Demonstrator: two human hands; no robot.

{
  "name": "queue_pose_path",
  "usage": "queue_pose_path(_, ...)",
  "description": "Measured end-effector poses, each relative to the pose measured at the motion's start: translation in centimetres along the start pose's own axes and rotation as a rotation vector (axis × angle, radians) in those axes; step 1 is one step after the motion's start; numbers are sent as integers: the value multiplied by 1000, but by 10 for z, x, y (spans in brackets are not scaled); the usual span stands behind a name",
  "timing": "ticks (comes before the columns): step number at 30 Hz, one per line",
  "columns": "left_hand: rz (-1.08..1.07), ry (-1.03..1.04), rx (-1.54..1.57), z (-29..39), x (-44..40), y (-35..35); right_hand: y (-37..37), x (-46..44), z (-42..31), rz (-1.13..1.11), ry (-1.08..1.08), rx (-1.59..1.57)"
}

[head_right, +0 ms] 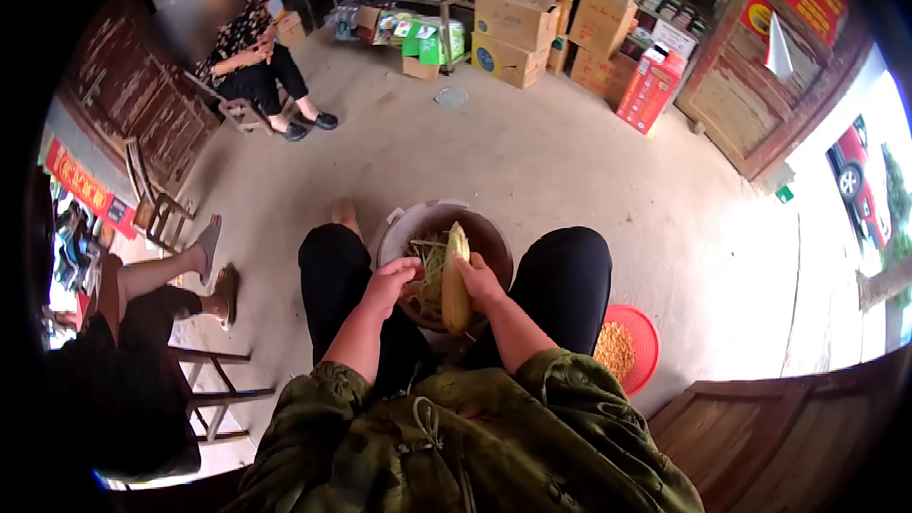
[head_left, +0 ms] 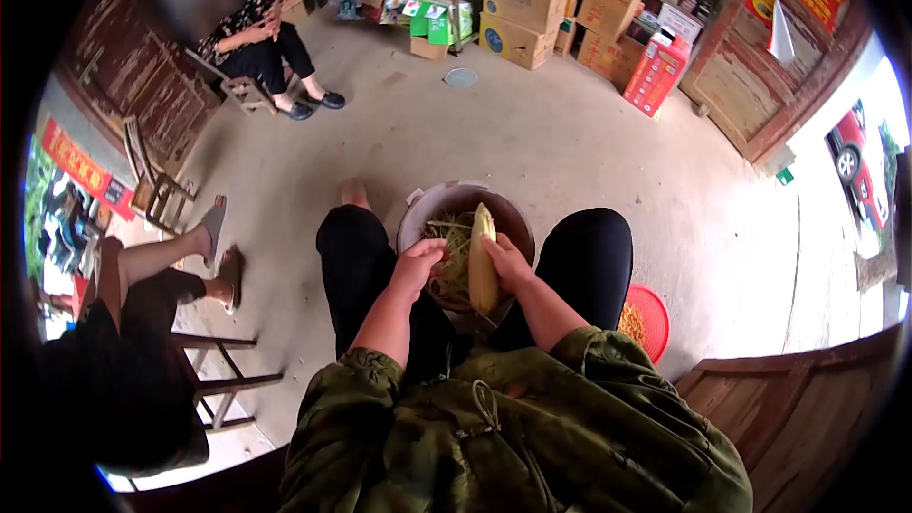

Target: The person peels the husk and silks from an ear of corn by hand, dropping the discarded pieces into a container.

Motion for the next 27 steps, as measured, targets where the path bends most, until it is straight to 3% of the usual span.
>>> queue_pose_path(5,-61,48,26,13,11,17,38,23,-19,-122,-104,394)
queue_pose_path(7,-97,96,-55,12,7,17,41,28,-27,-75,-169,626)
queue_pose_path(9,-78,103,-40,9,6,18,43,27,-29,-55,-233,661)
queue_pose_path(10,-39,149,-173,14,7,18,43,28,-33,-33,-300,697)
queue_pose_path(11,1,196,-306,18,8,18,41,28,-31,-31,-297,697)
queue_pose_path(27,-60,187,-222,9,4,18,37,10,-7,-111,-174,499)
Point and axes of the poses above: each hand's wrist, its own x-axis away from the middle knuckle, its own y-axis out of the palm, z = x × y, the point moved 10 cm from there along -x, towards the middle knuckle, and after that the axes turned 14 degrees about x, right-handed, at the moved point
